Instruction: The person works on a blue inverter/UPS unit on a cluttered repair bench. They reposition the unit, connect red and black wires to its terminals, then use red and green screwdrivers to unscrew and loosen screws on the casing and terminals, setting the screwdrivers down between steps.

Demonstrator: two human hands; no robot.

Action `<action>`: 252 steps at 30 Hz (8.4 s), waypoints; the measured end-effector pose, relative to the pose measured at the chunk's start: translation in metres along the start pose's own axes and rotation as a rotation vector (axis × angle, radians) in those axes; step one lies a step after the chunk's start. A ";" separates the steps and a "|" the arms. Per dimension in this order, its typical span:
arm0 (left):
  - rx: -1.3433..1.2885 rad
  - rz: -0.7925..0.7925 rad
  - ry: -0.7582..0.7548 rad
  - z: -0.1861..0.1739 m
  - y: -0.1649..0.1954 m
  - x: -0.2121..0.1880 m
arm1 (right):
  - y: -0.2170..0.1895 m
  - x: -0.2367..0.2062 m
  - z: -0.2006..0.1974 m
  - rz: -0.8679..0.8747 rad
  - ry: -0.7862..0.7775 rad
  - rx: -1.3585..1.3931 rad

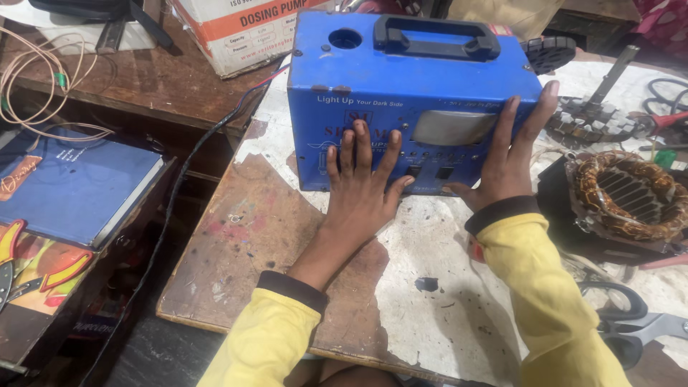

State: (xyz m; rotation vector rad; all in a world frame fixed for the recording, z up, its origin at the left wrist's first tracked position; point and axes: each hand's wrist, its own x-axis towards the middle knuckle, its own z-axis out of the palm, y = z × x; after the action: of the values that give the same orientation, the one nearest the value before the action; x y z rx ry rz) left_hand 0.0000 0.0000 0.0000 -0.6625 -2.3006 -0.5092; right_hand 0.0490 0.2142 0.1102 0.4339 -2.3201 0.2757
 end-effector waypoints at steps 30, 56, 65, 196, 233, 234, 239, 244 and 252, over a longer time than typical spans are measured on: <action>0.126 0.058 0.126 -0.007 0.010 0.010 | 0.014 -0.002 -0.004 0.008 0.127 0.131; -0.141 -0.089 0.054 0.004 0.049 0.027 | 0.022 0.000 0.010 -0.034 0.227 0.116; -0.117 -0.067 0.079 0.003 0.051 0.028 | 0.021 0.002 0.005 -0.007 0.213 0.102; -0.031 -0.129 0.259 0.005 0.030 0.041 | 0.004 -0.005 0.053 0.309 0.281 0.031; -0.200 -0.359 0.224 0.002 -0.077 0.086 | 0.025 -0.012 0.090 0.382 0.211 0.467; -0.193 -0.378 0.199 0.000 -0.080 0.087 | 0.024 -0.010 0.091 0.376 0.218 0.469; -0.051 -0.413 0.147 -0.008 -0.083 0.086 | 0.014 -0.008 0.090 0.369 0.210 0.342; -0.035 -0.392 0.216 -0.010 -0.071 0.086 | 0.017 -0.011 0.088 0.392 0.191 0.417; -0.051 -0.431 0.286 -0.021 -0.045 0.084 | 0.016 -0.039 0.084 0.586 0.000 0.465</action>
State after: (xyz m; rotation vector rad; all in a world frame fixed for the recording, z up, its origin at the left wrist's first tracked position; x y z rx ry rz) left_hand -0.0692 -0.0199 0.0661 -0.0971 -2.1588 -0.8069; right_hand 0.0151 0.2111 0.0228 -0.0444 -2.3266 1.1078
